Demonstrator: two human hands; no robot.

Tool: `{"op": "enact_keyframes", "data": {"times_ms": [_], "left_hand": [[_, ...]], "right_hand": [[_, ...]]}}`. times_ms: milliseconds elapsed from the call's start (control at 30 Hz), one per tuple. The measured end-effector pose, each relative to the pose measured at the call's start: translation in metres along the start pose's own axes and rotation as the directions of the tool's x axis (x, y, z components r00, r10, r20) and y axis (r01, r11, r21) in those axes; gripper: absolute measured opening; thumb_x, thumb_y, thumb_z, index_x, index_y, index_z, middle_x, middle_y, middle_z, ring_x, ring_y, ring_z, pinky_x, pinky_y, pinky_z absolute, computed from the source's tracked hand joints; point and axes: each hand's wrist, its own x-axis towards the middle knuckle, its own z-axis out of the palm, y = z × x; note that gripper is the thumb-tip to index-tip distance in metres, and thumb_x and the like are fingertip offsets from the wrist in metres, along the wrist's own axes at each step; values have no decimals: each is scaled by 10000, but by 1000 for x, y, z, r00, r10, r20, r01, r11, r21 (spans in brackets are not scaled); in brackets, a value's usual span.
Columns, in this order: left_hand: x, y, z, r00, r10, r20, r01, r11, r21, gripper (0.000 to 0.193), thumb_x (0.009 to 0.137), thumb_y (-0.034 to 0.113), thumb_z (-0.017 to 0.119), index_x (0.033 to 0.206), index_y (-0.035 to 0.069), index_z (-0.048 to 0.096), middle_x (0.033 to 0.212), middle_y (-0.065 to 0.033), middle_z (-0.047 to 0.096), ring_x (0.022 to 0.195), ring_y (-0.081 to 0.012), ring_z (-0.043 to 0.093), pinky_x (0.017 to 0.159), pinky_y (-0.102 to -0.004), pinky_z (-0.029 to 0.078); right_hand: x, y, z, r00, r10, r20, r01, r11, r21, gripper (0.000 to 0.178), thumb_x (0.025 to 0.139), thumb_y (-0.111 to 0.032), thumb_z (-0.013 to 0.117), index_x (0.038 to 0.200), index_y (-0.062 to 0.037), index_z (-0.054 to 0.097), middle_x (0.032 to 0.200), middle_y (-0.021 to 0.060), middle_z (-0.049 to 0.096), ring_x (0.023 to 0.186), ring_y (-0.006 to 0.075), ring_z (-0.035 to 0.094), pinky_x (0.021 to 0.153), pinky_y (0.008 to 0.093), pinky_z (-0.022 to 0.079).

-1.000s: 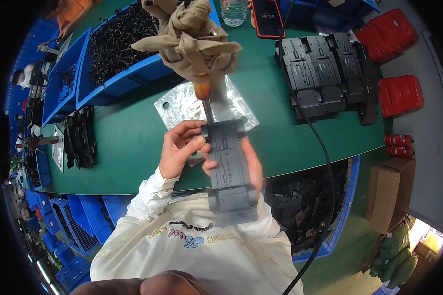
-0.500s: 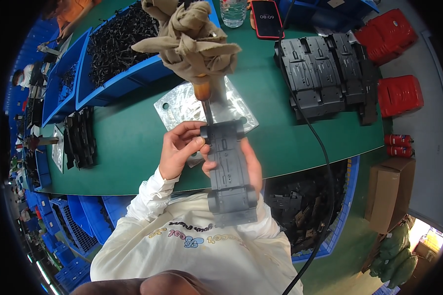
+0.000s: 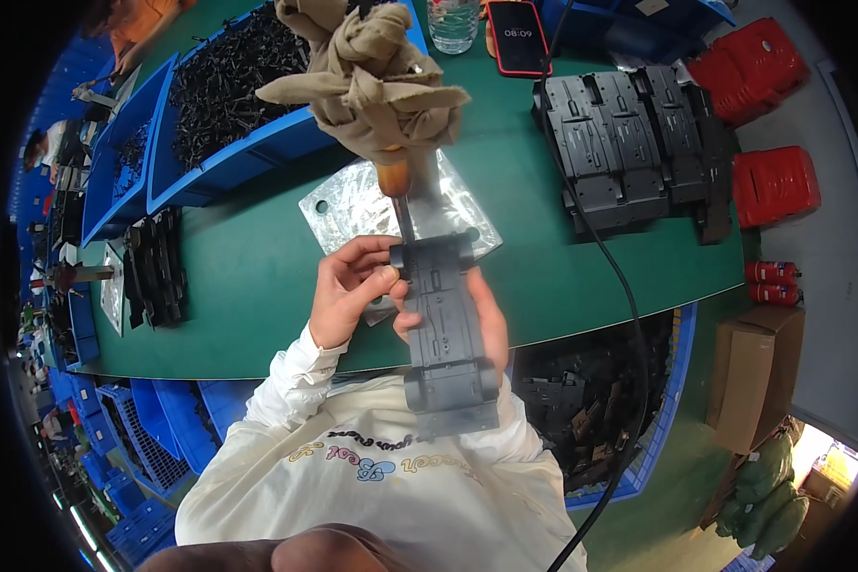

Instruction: Assemble a toy truck chassis using a power screwdriver and plastic components on a factory line.

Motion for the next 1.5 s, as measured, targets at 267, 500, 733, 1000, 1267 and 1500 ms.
{"op": "enact_keyframes", "data": {"times_ms": [267, 500, 733, 1000, 1267, 1500], "left_hand": [[-1, 14, -1, 976, -207, 68, 213, 972, -99, 454, 909, 145, 660, 1297, -11, 484, 891, -97, 681, 710, -95, 622, 570, -198, 467], [3, 4, 2, 961, -274, 32, 270, 910, -314, 417, 931, 108, 608, 1305, 2, 458, 840, -81, 659, 544, -33, 459, 498, -167, 365], [9, 5, 3, 963, -269, 12, 257, 905, -338, 366, 955, 100, 573, 1296, 5, 481, 814, -72, 633, 479, -10, 357, 482, -151, 399], [16, 5, 5, 962, -275, -6, 251, 889, -383, 362, 962, 105, 567, 1300, 10, 478, 818, -62, 613, 477, -16, 358, 541, -173, 485], [18, 9, 6, 963, -269, 9, 250, 882, -399, 368, 964, 106, 568, 1311, 24, 479, 817, -60, 604, 478, -16, 350, 489, -143, 395], [18, 9, 6, 963, -271, 6, 248, 875, -416, 366, 964, 107, 568, 1312, 30, 482, 824, -65, 611, 479, -15, 349, 491, -144, 391]], "right_hand": [[10, -6, -14, 1000, -1, 24, 2, 1000, -29, 504, 975, -405, 520, 1336, -56, 483, 1265, 170, 527, 1133, 288, 469, 775, 373, 442], [16, -5, -16, 999, -1, 48, 0, 1000, 4, 501, 986, -392, 494, 1345, -43, 479, 1283, 192, 535, 1139, 325, 496, 802, 395, 454], [20, -5, -9, 999, -17, 44, 17, 1000, 9, 470, 989, -369, 498, 1325, -42, 506, 1278, 192, 544, 1123, 337, 511, 811, 400, 462], [30, -13, -9, 999, 15, 51, -15, 1000, -6, 472, 979, -375, 522, 1322, -51, 518, 1276, 197, 546, 1123, 332, 514, 811, 402, 474], [32, -14, -6, 997, 9, 73, -8, 1000, -10, 465, 978, -369, 524, 1336, -73, 513, 1284, 197, 548, 1121, 334, 523, 808, 404, 471], [31, -12, -5, 996, 3, 92, -4, 1000, 3, 465, 984, -369, 507, 1343, -74, 506, 1296, 196, 546, 1125, 333, 516, 812, 408, 467]]}}
